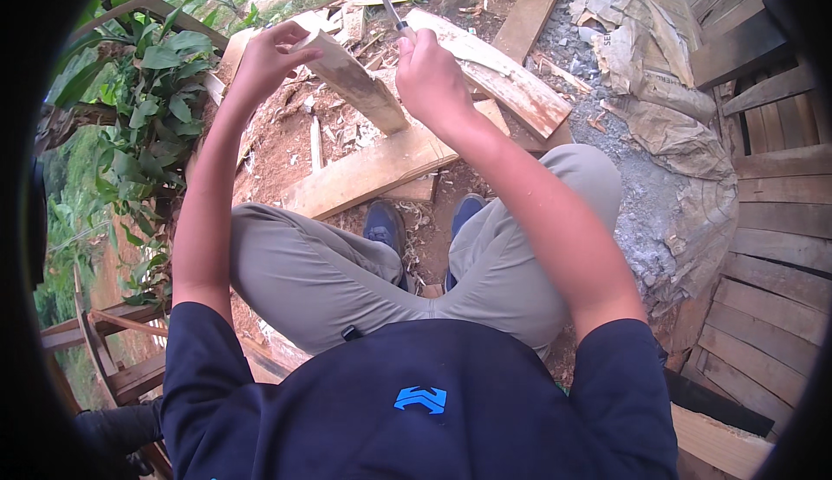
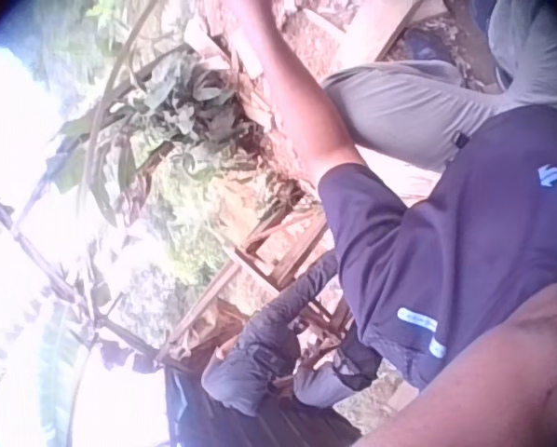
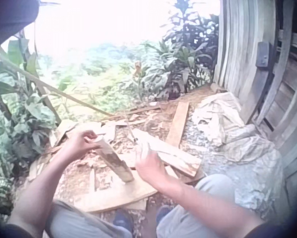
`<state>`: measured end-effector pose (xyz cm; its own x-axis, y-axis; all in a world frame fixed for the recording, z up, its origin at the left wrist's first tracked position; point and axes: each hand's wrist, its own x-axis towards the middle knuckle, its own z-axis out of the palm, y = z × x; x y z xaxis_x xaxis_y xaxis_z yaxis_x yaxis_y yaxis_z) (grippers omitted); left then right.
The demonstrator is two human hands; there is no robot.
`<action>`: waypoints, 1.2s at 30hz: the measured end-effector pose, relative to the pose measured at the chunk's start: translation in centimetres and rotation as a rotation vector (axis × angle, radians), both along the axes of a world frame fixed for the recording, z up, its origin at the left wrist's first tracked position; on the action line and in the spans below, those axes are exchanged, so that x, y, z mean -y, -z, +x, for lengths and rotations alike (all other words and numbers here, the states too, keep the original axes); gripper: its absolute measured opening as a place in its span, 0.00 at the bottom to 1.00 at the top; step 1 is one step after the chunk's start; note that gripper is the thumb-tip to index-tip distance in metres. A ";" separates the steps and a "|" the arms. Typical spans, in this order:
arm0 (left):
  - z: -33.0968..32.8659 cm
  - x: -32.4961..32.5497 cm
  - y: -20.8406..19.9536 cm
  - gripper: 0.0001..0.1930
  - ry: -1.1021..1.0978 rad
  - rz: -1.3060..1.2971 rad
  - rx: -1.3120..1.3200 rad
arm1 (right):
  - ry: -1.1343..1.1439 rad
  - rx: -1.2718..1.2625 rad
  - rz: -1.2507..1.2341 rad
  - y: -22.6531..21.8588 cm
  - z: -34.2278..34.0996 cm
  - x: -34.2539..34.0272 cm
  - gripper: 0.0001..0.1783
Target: The person sits cross-legged on the ground and uses a knife to shave thin strips from a piece of wood. They hold the wood with their left hand and carefully carve along its length, occasionally adjusting their grip to work on different sections.
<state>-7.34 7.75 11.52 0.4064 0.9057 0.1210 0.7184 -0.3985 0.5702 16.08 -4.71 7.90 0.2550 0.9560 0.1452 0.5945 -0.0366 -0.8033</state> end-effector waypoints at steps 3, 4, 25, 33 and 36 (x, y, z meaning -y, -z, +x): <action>0.2 -0.6 0.3 0.23 -0.014 -0.069 0.045 | 0.075 -0.080 0.088 0.8 -1.3 1.0 0.17; 0.5 -0.9 0.2 0.22 0.019 -0.039 0.000 | 0.022 -0.108 0.000 2.6 -1.7 1.6 0.19; 0.8 0.2 -1.1 0.15 0.089 -0.077 -0.017 | -0.139 0.077 -0.226 3.7 -2.2 1.5 0.17; 0.8 0.3 0.0 0.17 0.051 -0.040 0.050 | 0.085 -0.358 0.112 4.7 -0.4 1.6 0.19; 0.7 0.5 -0.4 0.17 0.053 -0.068 -0.057 | -0.282 0.082 -0.331 10.6 -0.2 1.8 0.19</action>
<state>-6.68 7.25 11.88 0.4587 0.8879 0.0359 0.7290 -0.3991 0.5562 15.91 -6.46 -2.72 -0.0220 0.9849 -0.1715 0.6793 -0.1111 -0.7254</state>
